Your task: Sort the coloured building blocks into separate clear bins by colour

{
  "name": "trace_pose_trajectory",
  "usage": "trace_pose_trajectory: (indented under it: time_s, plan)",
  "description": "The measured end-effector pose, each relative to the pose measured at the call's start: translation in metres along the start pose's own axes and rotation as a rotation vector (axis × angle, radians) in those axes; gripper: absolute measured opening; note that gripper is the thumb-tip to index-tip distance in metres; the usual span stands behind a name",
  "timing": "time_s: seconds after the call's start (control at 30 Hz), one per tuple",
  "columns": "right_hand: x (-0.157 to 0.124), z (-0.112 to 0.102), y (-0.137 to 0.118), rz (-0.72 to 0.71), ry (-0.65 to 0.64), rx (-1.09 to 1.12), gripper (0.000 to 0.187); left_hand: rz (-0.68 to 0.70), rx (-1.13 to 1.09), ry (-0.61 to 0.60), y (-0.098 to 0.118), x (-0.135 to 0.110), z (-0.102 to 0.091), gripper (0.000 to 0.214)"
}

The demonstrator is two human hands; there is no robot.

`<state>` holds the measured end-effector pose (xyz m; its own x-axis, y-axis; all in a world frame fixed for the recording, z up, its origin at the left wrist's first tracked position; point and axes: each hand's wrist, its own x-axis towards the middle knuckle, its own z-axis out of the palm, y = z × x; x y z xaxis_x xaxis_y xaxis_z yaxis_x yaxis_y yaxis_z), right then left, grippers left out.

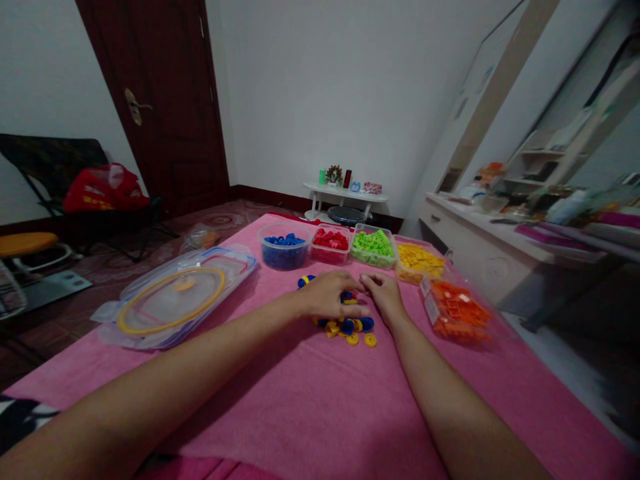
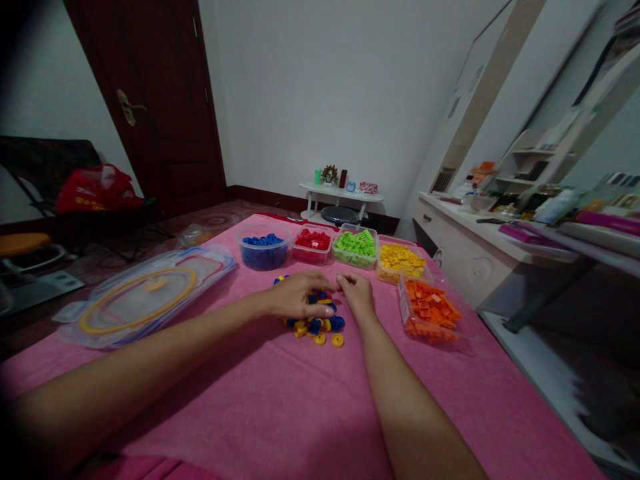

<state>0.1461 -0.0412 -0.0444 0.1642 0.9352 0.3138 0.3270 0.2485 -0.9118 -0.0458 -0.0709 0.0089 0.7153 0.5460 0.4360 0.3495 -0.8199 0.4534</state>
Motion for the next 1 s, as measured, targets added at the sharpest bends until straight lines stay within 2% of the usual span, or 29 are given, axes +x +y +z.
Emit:
trace_pose_trajectory:
  time_s: [0.1, 0.2, 0.27, 0.37, 0.47, 0.57, 0.67, 0.77, 0.87, 0.93, 1.0]
  plan:
    - [0.000, -0.002, 0.002, 0.048, 0.039, 0.073, 0.034, 0.175, 0.146, -0.066, 0.023, -0.017, 0.020, 0.061]
    - [-0.001, -0.003, 0.003, 0.068, 0.049, 0.115, 0.034, 0.229, 0.267, -0.088, 0.022, -0.019, 0.036, 0.043]
    - [-0.001, -0.003, 0.002, 0.070, 0.043, 0.128, 0.033, 0.211, 0.322, -0.087, 0.012, -0.012, 0.038, 0.033]
    - [-0.002, -0.003, 0.001, 0.070, 0.029, 0.126, 0.033, 0.150, 0.342, -0.077, -0.007, 0.001, 0.036, 0.030]
    - [-0.002, -0.002, 0.000, 0.059, 0.007, 0.103, 0.034, 0.058, 0.277, -0.056, -0.018, 0.009, 0.035, 0.033]
    - [-0.002, -0.002, 0.000, 0.040, -0.010, 0.074, 0.035, 0.000, 0.173, 0.012, -0.021, 0.009, 0.035, 0.046]
    - [-0.002, -0.001, -0.002, 0.043, -0.032, 0.053, 0.036, -0.019, 0.090, 0.111, -0.022, 0.004, 0.028, 0.056]
    - [-0.002, -0.002, -0.007, 0.053, -0.055, 0.015, 0.034, -0.076, 0.028, 0.242, -0.030, 0.000, 0.011, 0.039]
    - [0.001, -0.004, -0.016, 0.038, -0.095, -0.042, 0.031, -0.193, 0.029, 0.369, -0.046, -0.005, -0.005, 0.027]
    - [0.003, -0.007, -0.023, 0.022, -0.144, -0.080, 0.028, -0.259, 0.050, 0.387, -0.056, -0.008, -0.010, 0.025]
    - [0.005, -0.012, -0.031, 0.012, -0.200, -0.112, 0.023, -0.269, 0.083, 0.351, -0.061, -0.011, -0.012, 0.026]
